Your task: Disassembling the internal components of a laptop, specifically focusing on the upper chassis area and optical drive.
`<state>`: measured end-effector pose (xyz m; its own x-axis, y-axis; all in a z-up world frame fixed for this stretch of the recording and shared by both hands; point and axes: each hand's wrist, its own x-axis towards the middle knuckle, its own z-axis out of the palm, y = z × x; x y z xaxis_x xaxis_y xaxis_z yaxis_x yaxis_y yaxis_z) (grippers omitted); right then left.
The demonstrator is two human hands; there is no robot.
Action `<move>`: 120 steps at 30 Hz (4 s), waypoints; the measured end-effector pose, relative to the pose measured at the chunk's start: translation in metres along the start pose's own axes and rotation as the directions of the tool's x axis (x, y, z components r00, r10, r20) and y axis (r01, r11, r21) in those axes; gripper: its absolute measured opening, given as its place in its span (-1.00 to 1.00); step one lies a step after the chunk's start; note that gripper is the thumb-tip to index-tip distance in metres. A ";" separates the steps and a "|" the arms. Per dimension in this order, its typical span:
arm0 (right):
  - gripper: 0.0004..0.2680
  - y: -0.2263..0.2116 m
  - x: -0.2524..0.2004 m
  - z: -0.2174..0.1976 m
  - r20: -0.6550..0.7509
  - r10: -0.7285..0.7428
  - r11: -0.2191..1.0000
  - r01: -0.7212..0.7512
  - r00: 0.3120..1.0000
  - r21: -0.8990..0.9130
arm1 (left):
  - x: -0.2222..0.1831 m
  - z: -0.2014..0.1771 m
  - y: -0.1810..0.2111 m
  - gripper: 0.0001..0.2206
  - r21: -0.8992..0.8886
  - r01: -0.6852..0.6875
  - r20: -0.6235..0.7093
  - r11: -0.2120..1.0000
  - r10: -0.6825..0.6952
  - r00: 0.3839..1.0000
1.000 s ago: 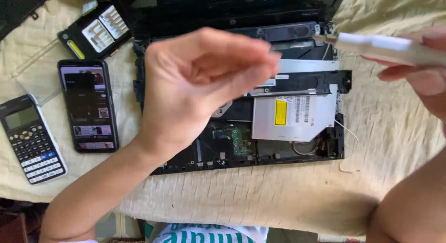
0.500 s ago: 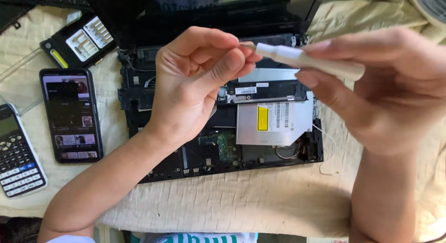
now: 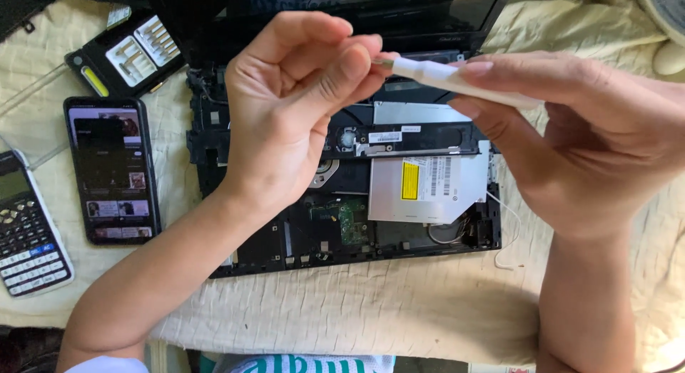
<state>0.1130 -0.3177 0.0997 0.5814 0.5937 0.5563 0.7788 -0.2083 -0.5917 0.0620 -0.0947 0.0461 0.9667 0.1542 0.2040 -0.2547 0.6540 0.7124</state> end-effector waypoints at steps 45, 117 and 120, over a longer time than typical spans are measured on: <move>-0.88 0.019 -0.014 0.071 -0.137 0.053 0.999 -0.051 0.989 0.020 | 0.010 -0.050 -0.009 -0.83 0.941 -0.212 0.265 0.263 -0.185 0.946; -0.60 0.014 -0.014 0.042 0.265 0.067 0.904 0.054 0.962 -0.425 | 0.015 -0.045 -0.018 -0.72 0.658 -0.422 0.593 0.624 -0.084 0.801; -0.72 0.003 0.001 0.031 0.348 0.133 0.943 -0.011 0.928 -0.334 | 0.015 -0.050 -0.023 -0.82 0.644 -0.439 0.606 0.627 -0.069 0.792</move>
<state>0.1084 -0.2934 0.0806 0.5617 0.7935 0.2343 0.8065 -0.4620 -0.3688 0.0833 -0.0705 -0.0006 0.7691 -0.3717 0.5200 -0.5989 -0.1350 0.7893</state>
